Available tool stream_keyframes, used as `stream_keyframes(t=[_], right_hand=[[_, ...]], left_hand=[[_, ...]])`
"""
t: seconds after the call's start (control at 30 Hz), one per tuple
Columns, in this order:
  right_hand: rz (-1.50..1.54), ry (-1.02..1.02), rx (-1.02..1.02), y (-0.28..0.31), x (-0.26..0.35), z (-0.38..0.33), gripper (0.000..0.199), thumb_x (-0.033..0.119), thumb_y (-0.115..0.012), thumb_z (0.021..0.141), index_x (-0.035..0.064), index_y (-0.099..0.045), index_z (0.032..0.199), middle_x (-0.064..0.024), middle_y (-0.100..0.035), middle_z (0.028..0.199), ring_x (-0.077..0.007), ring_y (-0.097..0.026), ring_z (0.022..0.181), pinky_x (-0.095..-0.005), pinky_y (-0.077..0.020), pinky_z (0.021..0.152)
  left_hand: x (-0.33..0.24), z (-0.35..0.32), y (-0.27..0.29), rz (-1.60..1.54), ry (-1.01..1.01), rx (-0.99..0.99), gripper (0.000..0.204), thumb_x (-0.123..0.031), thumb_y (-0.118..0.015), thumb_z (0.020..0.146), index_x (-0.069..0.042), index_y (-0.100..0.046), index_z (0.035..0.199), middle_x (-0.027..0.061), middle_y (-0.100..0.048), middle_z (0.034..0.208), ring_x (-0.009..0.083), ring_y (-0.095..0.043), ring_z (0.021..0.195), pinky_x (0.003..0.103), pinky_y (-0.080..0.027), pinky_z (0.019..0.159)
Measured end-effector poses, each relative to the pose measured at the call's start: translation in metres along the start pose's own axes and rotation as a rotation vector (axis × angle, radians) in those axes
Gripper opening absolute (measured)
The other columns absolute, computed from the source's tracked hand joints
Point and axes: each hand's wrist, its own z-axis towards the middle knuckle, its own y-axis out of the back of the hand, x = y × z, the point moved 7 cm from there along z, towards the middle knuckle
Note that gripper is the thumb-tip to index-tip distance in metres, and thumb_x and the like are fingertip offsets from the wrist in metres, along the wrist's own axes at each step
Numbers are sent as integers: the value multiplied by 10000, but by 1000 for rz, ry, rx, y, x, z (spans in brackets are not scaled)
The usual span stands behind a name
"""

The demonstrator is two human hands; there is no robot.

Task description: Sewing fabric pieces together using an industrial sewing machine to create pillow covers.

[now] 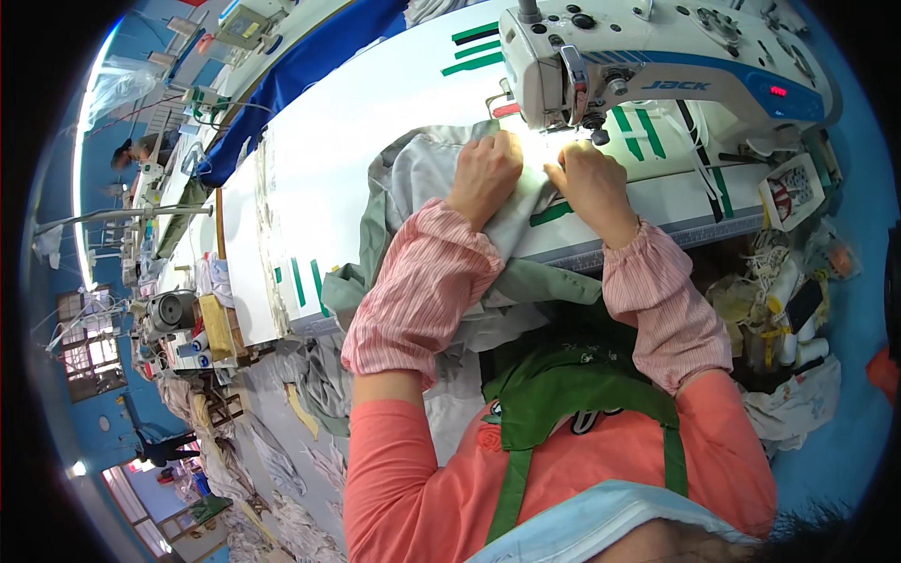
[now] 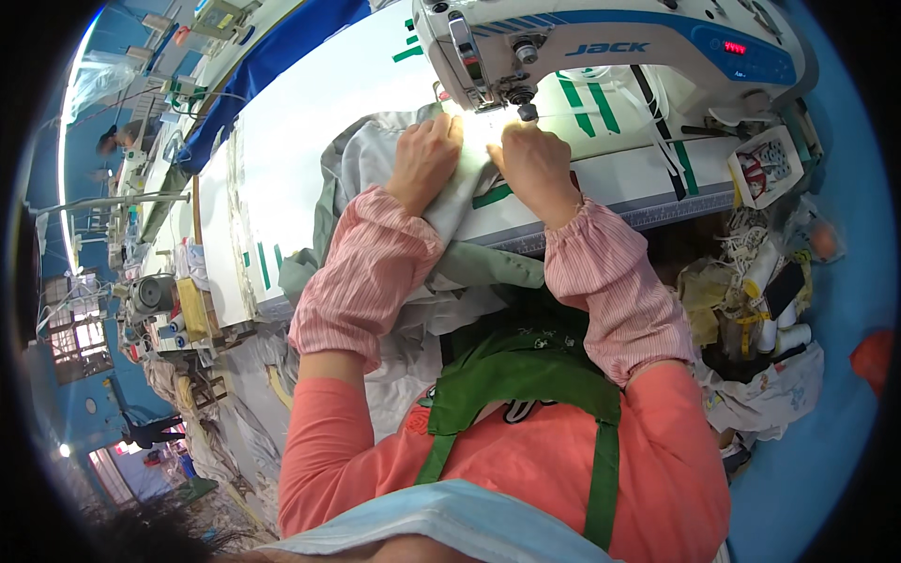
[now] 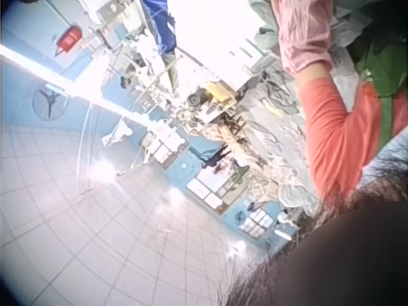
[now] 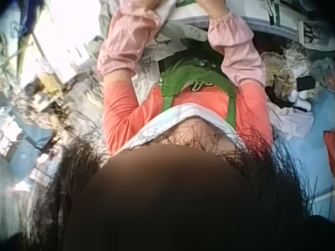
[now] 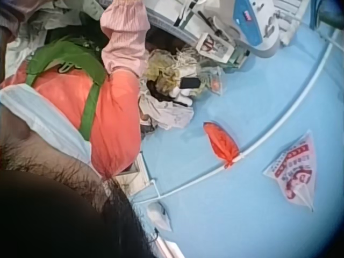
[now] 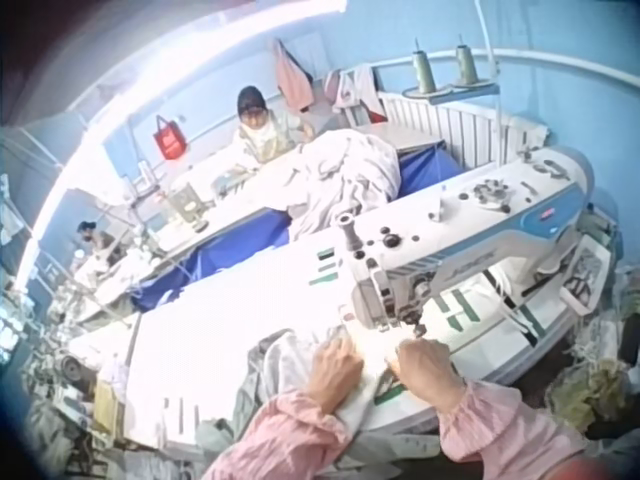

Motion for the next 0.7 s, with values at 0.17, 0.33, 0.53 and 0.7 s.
stream_keyframes(t=[0.17,0.33,0.53,0.7], right_hand=[[-2,-74,26,-13,-5,7,223,255,-623,819,49,-614,735,-149,-645,723,-318,-641,663,-416,-508,604],[235,-155,-40,-26,-16,13,193,198,-590,790,9,-628,776,-206,-632,735,-374,-625,666,-428,-493,632],[1745,-726,51,-75,-18,-4,293,219,-616,912,1,-553,1097,-116,-584,1130,-218,-586,992,-344,-496,836],[2185,-882,208,-89,38,-25,464,353,-600,910,51,-508,1251,-105,-548,1284,-277,-525,1177,-435,-413,1017]], left_hand=[[2,0,0,-12,4,-1,170,-96,-555,766,-58,-611,921,57,-538,784,191,-606,708,326,-487,608],[17,-15,30,-393,203,196,422,-173,-665,779,-21,-535,1150,137,-582,988,291,-623,885,391,-499,689],[24,-155,113,-302,451,127,721,-255,-732,745,-30,-406,1348,169,-441,1340,350,-428,1234,475,-377,958],[55,-338,116,-144,1110,-93,899,-295,-767,715,-1,-292,1419,293,-283,1434,438,-283,1328,521,-234,1082]])
